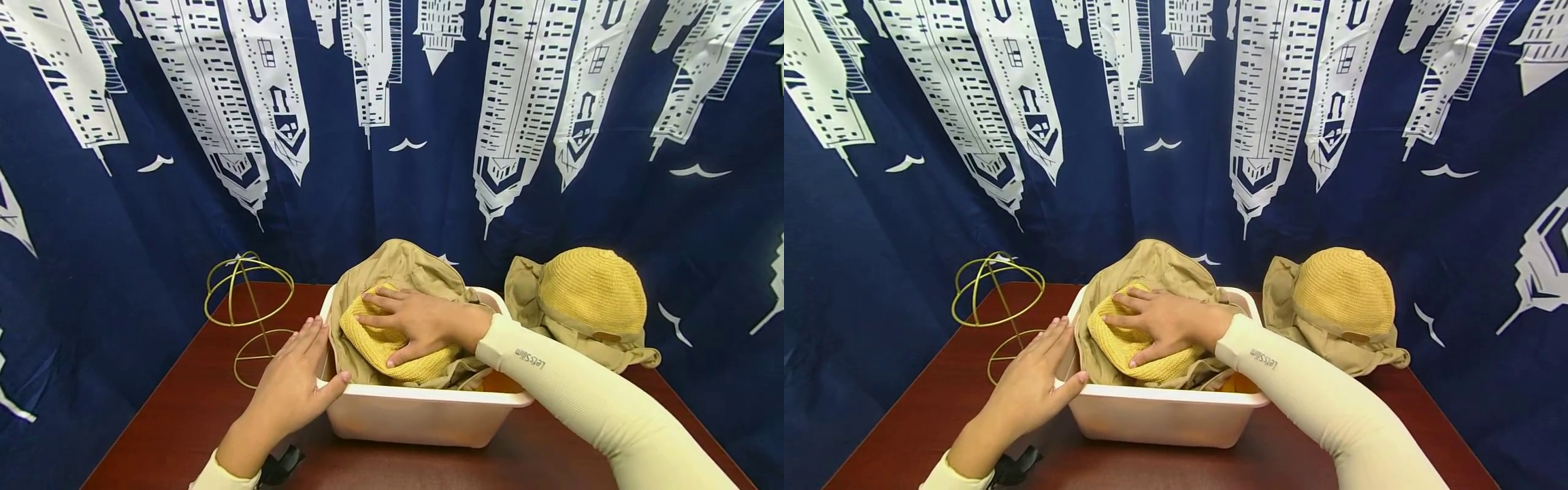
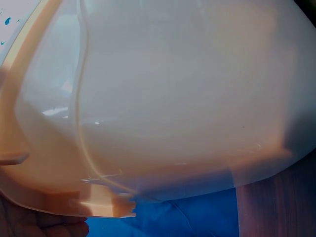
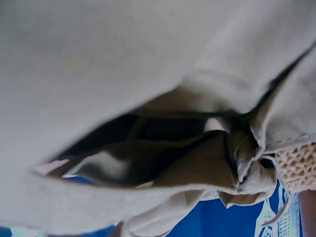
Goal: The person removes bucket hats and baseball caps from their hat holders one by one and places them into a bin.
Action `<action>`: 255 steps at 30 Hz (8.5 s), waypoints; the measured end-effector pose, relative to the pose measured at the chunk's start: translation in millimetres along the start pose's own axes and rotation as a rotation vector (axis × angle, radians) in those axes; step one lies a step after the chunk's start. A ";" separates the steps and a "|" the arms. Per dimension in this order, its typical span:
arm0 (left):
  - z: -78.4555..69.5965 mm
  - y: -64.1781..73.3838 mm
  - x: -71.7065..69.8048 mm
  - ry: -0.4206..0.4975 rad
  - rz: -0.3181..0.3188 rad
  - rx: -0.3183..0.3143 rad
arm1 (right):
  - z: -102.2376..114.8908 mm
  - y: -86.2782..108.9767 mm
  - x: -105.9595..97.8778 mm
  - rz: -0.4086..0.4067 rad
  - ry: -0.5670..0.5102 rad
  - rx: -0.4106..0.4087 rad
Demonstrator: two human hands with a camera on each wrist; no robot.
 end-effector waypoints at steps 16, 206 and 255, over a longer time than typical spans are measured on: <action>1.2 0.6 -1.6 -0.006 -0.008 0.009 | 5.6 0.5 -6.6 0.061 -0.008 0.000; 0.3 0.9 0.9 -0.025 0.001 0.037 | -48.4 -13.7 -47.7 0.066 0.372 -0.042; -3.3 1.8 -1.6 -0.026 0.018 0.031 | -10.3 22.6 -12.0 -0.008 0.250 -0.187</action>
Point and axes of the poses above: each hand's wrist, its own y-axis away from the middle knuckle, its own x-axis out of the palm, z = x × y, the point moved 1 cm from there along -y, towards the middle knuckle, and after that the axes turned 3 degrees about z, right-handed, at the moved point
